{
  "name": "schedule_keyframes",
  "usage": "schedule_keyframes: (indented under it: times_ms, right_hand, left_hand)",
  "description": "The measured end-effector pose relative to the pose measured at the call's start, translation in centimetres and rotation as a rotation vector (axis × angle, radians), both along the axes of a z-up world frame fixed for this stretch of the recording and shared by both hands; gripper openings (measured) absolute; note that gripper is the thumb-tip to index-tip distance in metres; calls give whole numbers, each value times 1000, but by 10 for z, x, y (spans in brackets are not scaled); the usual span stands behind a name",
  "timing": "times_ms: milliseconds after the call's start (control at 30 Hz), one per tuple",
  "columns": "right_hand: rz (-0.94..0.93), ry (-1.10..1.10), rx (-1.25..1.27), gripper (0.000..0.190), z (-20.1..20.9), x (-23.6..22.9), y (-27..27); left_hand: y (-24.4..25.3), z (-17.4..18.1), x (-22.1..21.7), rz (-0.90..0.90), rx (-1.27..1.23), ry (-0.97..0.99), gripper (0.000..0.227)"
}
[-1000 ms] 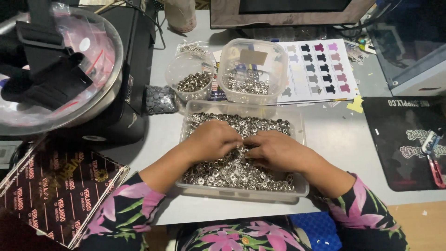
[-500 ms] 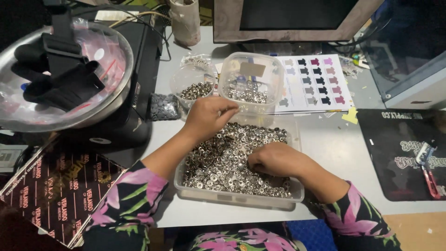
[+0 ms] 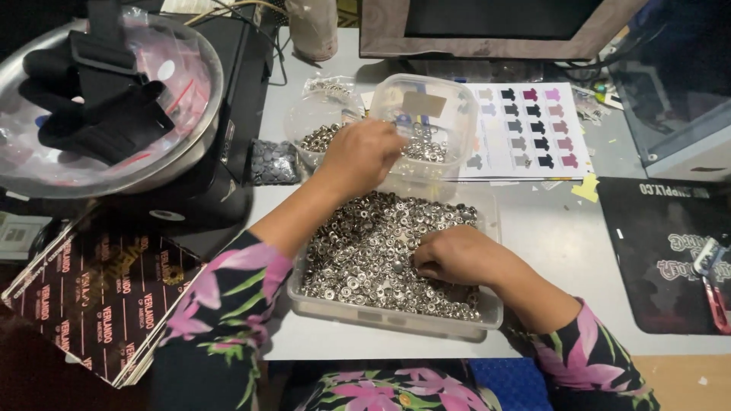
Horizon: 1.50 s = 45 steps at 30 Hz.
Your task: The person is manually sorting small metal eyelets from a large plastic bin into smaller containers.
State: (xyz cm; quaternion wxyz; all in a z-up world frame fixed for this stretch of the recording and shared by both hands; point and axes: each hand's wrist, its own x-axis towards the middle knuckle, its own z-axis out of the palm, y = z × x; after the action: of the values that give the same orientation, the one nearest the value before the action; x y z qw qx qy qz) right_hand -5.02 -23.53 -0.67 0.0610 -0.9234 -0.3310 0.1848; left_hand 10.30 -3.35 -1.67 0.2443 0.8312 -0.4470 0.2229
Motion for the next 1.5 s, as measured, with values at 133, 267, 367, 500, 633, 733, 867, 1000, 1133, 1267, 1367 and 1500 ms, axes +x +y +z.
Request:
schedule_keyframes:
  times_ms: [133,267,367,500,633,733,867,1000,1133,1267,1367,1500]
  right_hand:
    - [-18,-5,-15,10,5,0,3]
    - [-26,3,-21,10,0,3,2]
    - [-20,10,-8,10,1,2,2]
    - [-21,8,-14,11,6,1,4]
    - [-4,-7,8,9,0,1,1]
    - [-20,-8,3,10,3,1,2]
    - [-48,-62,84,17,7,4,-11]
    - [-93,-63,-90,15,58,-15,-18]
    - [20,-135,-309,16,25,-29,-26]
    - [116,-237,-466,5,-33,-35,-32]
    - [132,-209,-476,5,-34,-32,-27]
    - [14,-163,-472,10,0,-25,-18]
  left_hand:
    - [25,47,-66,-97,381,507,18]
    - [33,32,-88,-142,782,696,23]
    - [39,15,-88,-151,768,665,19]
    - [40,35,-92,-108,582,829,20]
    - [47,34,-80,-88,238,769,20]
    - [55,14,-41,-70,-166,437,14]
    - [67,-7,9,167,-244,6,10]
    - [77,-45,32,338,-110,-44,12]
    - [78,-43,25,376,-47,-92,15]
    - [78,-50,24,415,-30,-121,15]
    - [77,-44,23,419,-33,-147,16]
    - [75,-45,23,408,-66,-139,16]
